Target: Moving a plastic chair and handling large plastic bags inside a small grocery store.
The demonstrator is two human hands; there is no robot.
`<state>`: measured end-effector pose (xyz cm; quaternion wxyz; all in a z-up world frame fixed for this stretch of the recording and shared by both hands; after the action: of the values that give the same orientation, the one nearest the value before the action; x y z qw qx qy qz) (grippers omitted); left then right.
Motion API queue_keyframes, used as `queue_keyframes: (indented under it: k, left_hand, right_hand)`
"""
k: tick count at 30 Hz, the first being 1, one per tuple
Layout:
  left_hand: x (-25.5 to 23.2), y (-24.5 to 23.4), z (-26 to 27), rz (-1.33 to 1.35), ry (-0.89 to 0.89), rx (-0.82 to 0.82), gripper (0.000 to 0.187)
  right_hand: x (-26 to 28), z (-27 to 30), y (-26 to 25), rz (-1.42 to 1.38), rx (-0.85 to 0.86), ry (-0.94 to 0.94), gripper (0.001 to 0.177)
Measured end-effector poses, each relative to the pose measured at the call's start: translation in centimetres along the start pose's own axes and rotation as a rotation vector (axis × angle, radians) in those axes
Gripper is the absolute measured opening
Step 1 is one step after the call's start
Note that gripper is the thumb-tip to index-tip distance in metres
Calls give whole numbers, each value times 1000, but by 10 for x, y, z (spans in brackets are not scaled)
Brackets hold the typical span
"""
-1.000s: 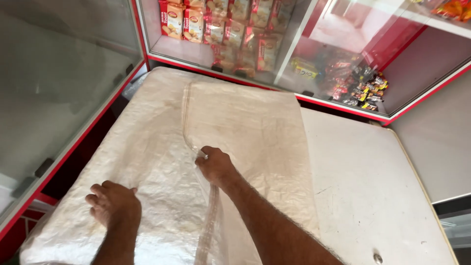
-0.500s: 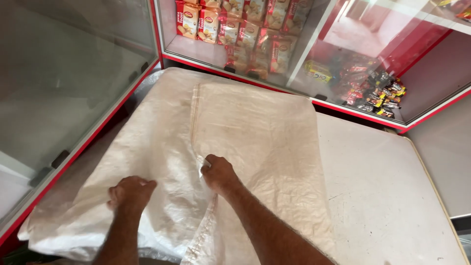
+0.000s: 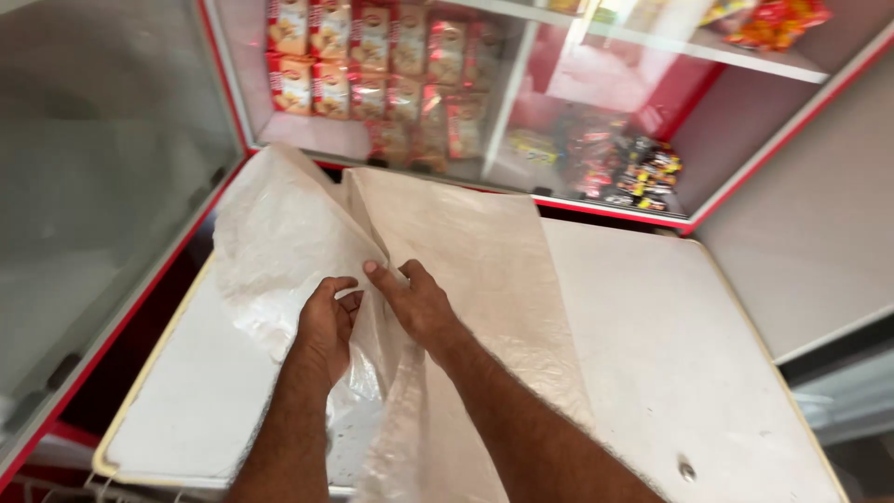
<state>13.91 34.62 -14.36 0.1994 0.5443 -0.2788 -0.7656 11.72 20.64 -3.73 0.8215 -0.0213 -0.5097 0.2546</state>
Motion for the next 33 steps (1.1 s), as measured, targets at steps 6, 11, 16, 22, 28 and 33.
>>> queue_keyframes:
  k: [6, 11, 16, 22, 28, 33]
  left_hand:
    - [-3, 103, 2, -346, -64, 89, 61]
    - [7, 184, -35, -966, 15, 104, 84]
    - [31, 289, -22, -1109, 81, 170, 93]
    - [94, 412, 27, -866, -94, 517, 105]
    - [171, 515, 78, -1011, -253, 768, 103]
    - [248, 589, 131, -1127, -321, 1042, 101]
  right_hand:
    - [-34, 2, -78, 136, -152, -176, 93]
    - [-28, 53, -138, 171, -370, -243, 83]
    - [-35, 136, -203, 90, -593, -306, 81]
    - [-68, 247, -265, -130, -695, -369, 76]
    - [-135, 348, -320, -196, -835, -218, 56]
    - [-208, 433, -352, -158, -1079, -243, 53]
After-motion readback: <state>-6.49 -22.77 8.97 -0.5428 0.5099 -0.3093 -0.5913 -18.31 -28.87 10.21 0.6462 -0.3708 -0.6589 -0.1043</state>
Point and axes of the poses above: each hand's wrist, its own z-axis away from the middle knuckle, its own y-axis out of the palm, x = y × z, the point moved 2 cm from there along -z, towards the middle knuckle, and after that the axes turned 13 degrees about x, right-handed, at the moved point
